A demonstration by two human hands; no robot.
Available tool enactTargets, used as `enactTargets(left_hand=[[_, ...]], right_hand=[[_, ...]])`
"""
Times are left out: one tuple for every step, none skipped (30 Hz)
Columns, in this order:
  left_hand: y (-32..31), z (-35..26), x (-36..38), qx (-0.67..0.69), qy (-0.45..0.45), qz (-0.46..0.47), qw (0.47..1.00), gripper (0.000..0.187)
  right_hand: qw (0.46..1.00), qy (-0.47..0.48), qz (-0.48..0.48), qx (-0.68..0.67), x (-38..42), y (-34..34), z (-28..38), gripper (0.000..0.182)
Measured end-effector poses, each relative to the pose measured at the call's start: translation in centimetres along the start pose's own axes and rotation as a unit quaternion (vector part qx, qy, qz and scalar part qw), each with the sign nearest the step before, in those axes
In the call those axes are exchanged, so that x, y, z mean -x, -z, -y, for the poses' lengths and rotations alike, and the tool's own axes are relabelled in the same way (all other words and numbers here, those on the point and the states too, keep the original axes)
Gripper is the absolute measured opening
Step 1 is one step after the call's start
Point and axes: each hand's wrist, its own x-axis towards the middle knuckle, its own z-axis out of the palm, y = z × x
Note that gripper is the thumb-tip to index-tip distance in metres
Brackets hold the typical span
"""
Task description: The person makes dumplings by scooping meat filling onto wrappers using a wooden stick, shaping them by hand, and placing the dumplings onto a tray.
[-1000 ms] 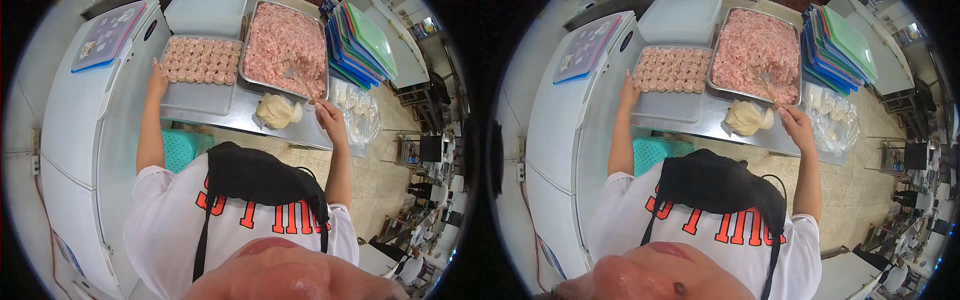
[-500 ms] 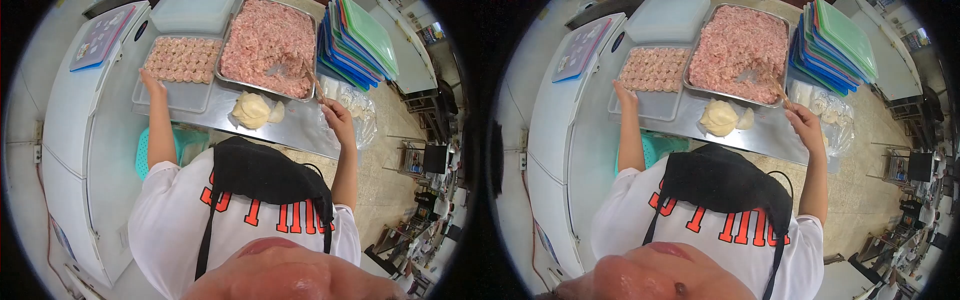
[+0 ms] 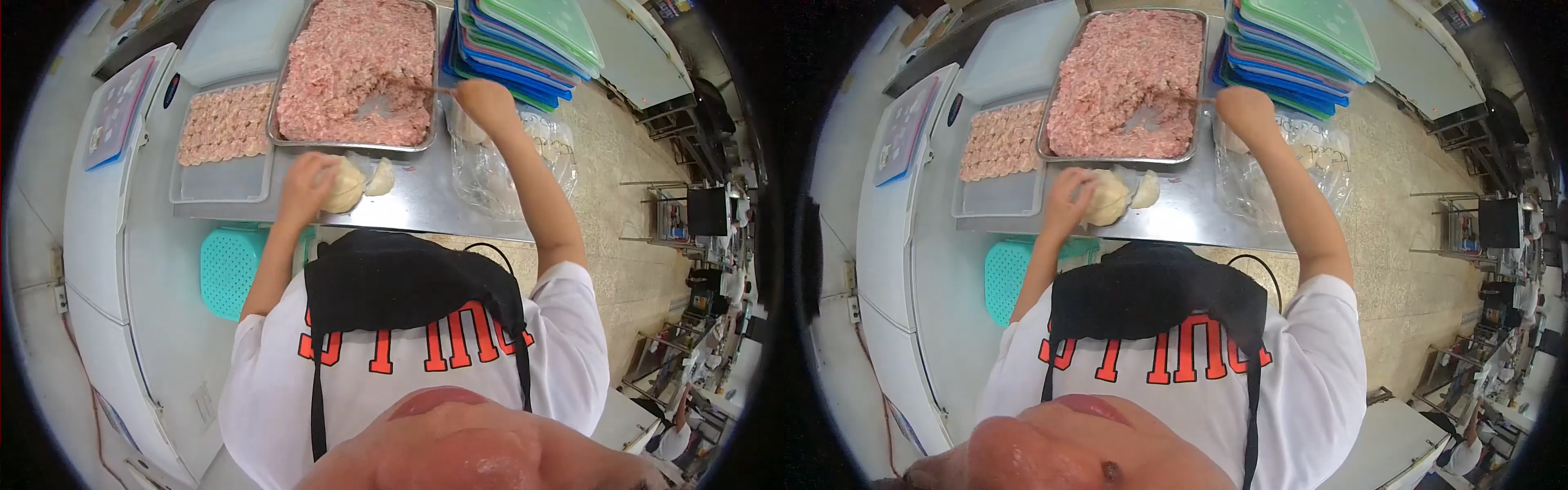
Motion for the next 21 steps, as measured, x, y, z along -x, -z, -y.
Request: enactTargets(left_hand=[[-1.4, -0.6, 0.1, -0.006, -0.011, 0.037, 0.999, 0.022], [-3.0, -0.8, 0.0, -0.02, -0.056, 0.056, 0.997, 0.021], [-4.6, -1.0, -0.3, -0.034, -0.101, 0.073, 0.992, 0.02], [-5.9, -1.5, -0.8, -0.034, -0.099, 0.073, 0.992, 0.02], [-7.1, -1.9, -1.1, -0.112, -0.107, 0.128, 0.98, 0.019], [-8.1, -1.9, -1.3, -0.19, -0.114, 0.182, 0.958, 0.019], [-9.0, -1.5, -1.5, -0.254, -0.135, 0.155, 0.945, 0.015], [-9.6, -1.0, -1.6, -0.253, -0.136, 0.154, 0.946, 0.015], [-9.6, -1.2, -2.1, -0.288, -0.127, 0.179, 0.932, 0.013], [-9.5, -1.3, -2.5, -0.322, -0.116, 0.203, 0.917, 0.013], [-9.6, -1.2, -2.4, -0.319, -0.112, 0.201, 0.919, 0.013], [-9.5, -0.9, -2.3, -0.287, -0.132, 0.185, 0.93, 0.014], [-9.1, -1.0, -2.3, -0.256, -0.154, 0.171, 0.939, 0.016], [-8.7, -1.0, -2.3, -0.255, -0.152, 0.171, 0.939, 0.016], [-7.7, -1.6, -2.6, -0.189, -0.135, 0.164, 0.959, 0.017], [-6.9, -2.0, -2.6, -0.122, -0.117, 0.157, 0.973, 0.018], [-6.3, -1.8, -2.8, -0.121, -0.117, 0.16, 0.973, 0.018], [-5.6, -1.3, -3.0, -0.053, -0.096, 0.13, 0.985, 0.019], [-4.9, -0.9, -3.3, 0.016, -0.073, 0.1, 0.992, 0.019], [-3.9, -0.4, -3.4, 0.018, -0.076, 0.102, 0.992, 0.019], [-2.5, 0.2, -3.5, 0.101, -0.006, 0.099, 0.99, 0.019]], right_hand=[[0.998, 0.011, -0.029, 0.049, -1.2, -1.7, -0.2, 0.024], [0.993, 0.022, -0.057, 0.098, -1.8, -2.7, 0.2, 0.021], [0.992, 0.067, -0.062, 0.087, -1.9, -2.7, 1.3, 0.017], [0.989, 0.112, -0.068, 0.075, -1.9, -2.7, 2.6, 0.014], [0.989, 0.113, -0.066, 0.074, -1.6, -2.7, 4.1, 0.014], [0.993, 0.102, -0.015, 0.049, -1.3, -2.8, 5.6, 0.014], [0.995, 0.091, 0.034, 0.026, -0.9, -2.6, 6.5, 0.014], [0.995, 0.091, 0.034, 0.028, -0.2, -2.4, 7.0, 0.014], [0.991, 0.117, 0.023, 0.062, 0.4, -2.3, 7.5, 0.014], [0.985, 0.144, 0.012, 0.097, 0.5, -2.2, 7.6, 0.014], [0.985, 0.152, 0.008, 0.078, 0.0, -2.0, 6.5, 0.014], [0.984, 0.156, 0.011, 0.08, -0.7, -1.4, 5.3, 0.014], [0.985, 0.149, 0.028, 0.083, -1.4, -0.5, 4.2, 0.014], [0.985, 0.141, 0.044, 0.086, -2.0, -0.2, 3.7, 0.014], [0.987, 0.129, 0.041, 0.086, -2.2, -0.9, 3.7, 0.014], [0.987, 0.127, 0.045, 0.085, -1.7, -1.3, 4.6, 0.014], [0.99, 0.128, 0.022, 0.054, -1.1, -1.8, 6.0, 0.014], [0.991, 0.128, -0.003, 0.025, -0.6, -2.0, 7.4, 0.015], [0.99, 0.131, -0.014, 0.051, -0.3, -2.2, 8.8, 0.015], [0.99, 0.127, -0.013, 0.052, 0.3, -2.3, 9.4, 0.015], [0.992, 0.119, -0.032, 0.019, 0.7, -2.5, 10.0, 0.014]])
